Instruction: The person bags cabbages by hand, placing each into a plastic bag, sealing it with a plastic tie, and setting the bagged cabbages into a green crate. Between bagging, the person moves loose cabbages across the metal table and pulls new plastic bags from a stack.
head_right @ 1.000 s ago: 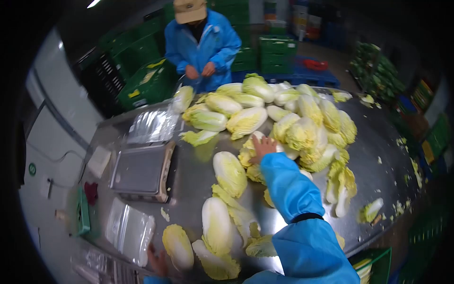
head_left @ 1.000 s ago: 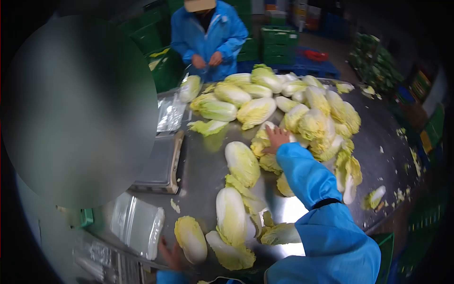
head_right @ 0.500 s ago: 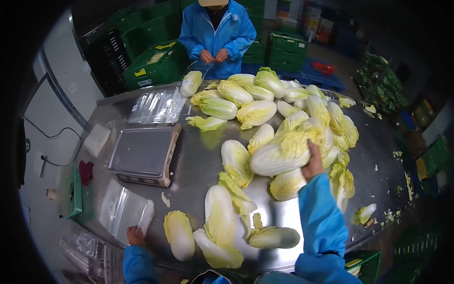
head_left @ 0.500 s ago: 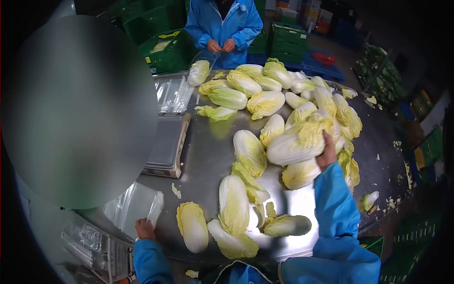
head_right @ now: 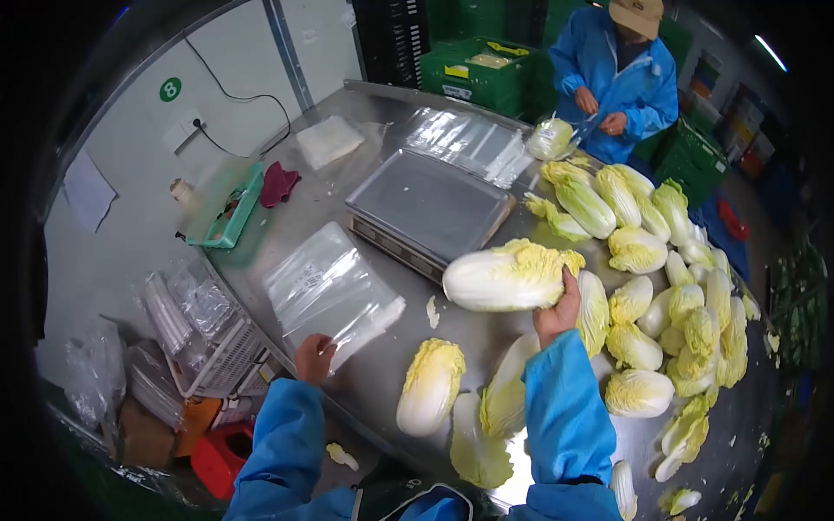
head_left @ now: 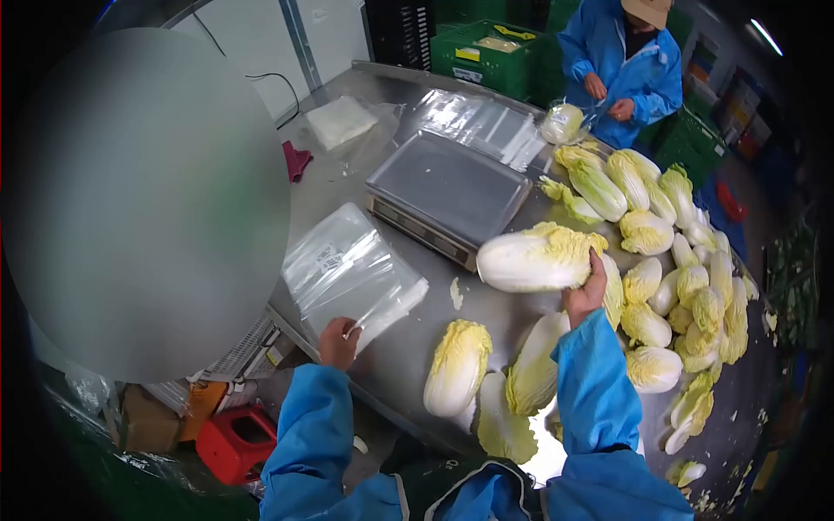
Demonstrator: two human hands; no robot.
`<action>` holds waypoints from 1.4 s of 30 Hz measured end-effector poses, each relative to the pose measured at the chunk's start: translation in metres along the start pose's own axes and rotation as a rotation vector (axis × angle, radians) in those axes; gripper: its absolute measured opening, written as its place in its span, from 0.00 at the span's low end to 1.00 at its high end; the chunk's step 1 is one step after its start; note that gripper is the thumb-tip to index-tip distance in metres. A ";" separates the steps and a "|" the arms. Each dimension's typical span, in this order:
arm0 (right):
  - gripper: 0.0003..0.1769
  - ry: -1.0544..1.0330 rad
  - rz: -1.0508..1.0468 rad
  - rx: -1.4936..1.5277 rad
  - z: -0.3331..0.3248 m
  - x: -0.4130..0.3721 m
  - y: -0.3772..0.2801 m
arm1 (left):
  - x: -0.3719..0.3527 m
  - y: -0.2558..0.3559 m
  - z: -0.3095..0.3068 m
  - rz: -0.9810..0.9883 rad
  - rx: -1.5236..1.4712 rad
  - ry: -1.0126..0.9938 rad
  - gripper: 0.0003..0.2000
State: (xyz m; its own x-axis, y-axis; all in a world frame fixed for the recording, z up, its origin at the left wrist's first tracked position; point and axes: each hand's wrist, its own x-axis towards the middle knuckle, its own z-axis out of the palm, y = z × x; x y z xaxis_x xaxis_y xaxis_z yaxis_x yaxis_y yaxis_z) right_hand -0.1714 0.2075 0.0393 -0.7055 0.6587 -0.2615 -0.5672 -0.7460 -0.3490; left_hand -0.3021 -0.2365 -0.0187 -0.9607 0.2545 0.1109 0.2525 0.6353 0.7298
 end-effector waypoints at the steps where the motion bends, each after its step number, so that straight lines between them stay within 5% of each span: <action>1: 0.20 0.020 -0.023 -0.002 0.017 0.010 0.012 | -0.002 -0.001 -0.001 0.035 0.036 0.008 0.05; 6: 0.22 0.074 -0.117 0.109 0.058 0.067 0.067 | -0.006 -0.016 0.004 0.046 -0.081 -0.007 0.07; 9: 0.23 -0.026 -0.077 0.036 0.016 0.092 0.080 | 0.001 -0.023 0.001 0.135 -0.063 0.040 0.06; 12: 0.22 0.272 0.026 -0.380 0.017 0.023 0.090 | 0.009 -0.009 -0.012 0.056 -0.179 -0.015 0.06; 14: 0.21 0.229 0.179 -0.692 -0.001 -0.036 0.114 | 0.013 0.006 -0.019 0.007 -0.210 -0.018 0.06; 17: 0.21 -0.222 0.528 -0.791 0.011 -0.103 0.157 | 0.011 0.012 -0.001 -0.044 -0.290 -0.021 0.06; 21: 0.19 -0.144 0.526 -1.145 0.036 -0.118 0.223 | -0.009 0.042 0.027 -0.051 -0.466 -0.051 0.09; 25: 0.11 -0.073 0.644 -0.827 -0.006 -0.094 0.250 | -0.020 0.045 0.024 0.099 -0.478 -0.051 0.15; 29: 0.07 -0.109 0.764 -0.672 -0.001 -0.096 0.248 | -0.010 0.019 0.013 -0.046 -0.379 -0.051 0.20; 31: 0.07 -0.122 0.733 -0.564 0.004 -0.097 0.254 | -0.010 -0.022 0.038 -0.108 -0.474 -0.237 0.19; 33: 0.07 -0.075 0.734 -0.540 0.015 -0.098 0.252 | -0.013 -0.028 0.047 -0.260 -0.718 -0.177 0.14; 36: 0.08 -0.061 0.740 -0.470 0.012 -0.096 0.252 | -0.014 0.022 0.024 -0.249 -0.789 -0.027 0.10; 42: 0.10 -0.041 0.669 -0.483 0.005 -0.094 0.251 | -0.005 0.003 0.037 -0.285 -0.971 0.014 0.07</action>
State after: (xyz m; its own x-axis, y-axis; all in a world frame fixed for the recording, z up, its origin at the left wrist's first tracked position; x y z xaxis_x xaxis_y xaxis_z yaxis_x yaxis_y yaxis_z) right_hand -0.2492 -0.0418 -0.0194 -0.8494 0.0790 -0.5217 0.2170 -0.8490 -0.4819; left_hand -0.2926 -0.2091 -0.0424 -0.9735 0.1732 -0.1495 -0.1832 -0.1983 0.9629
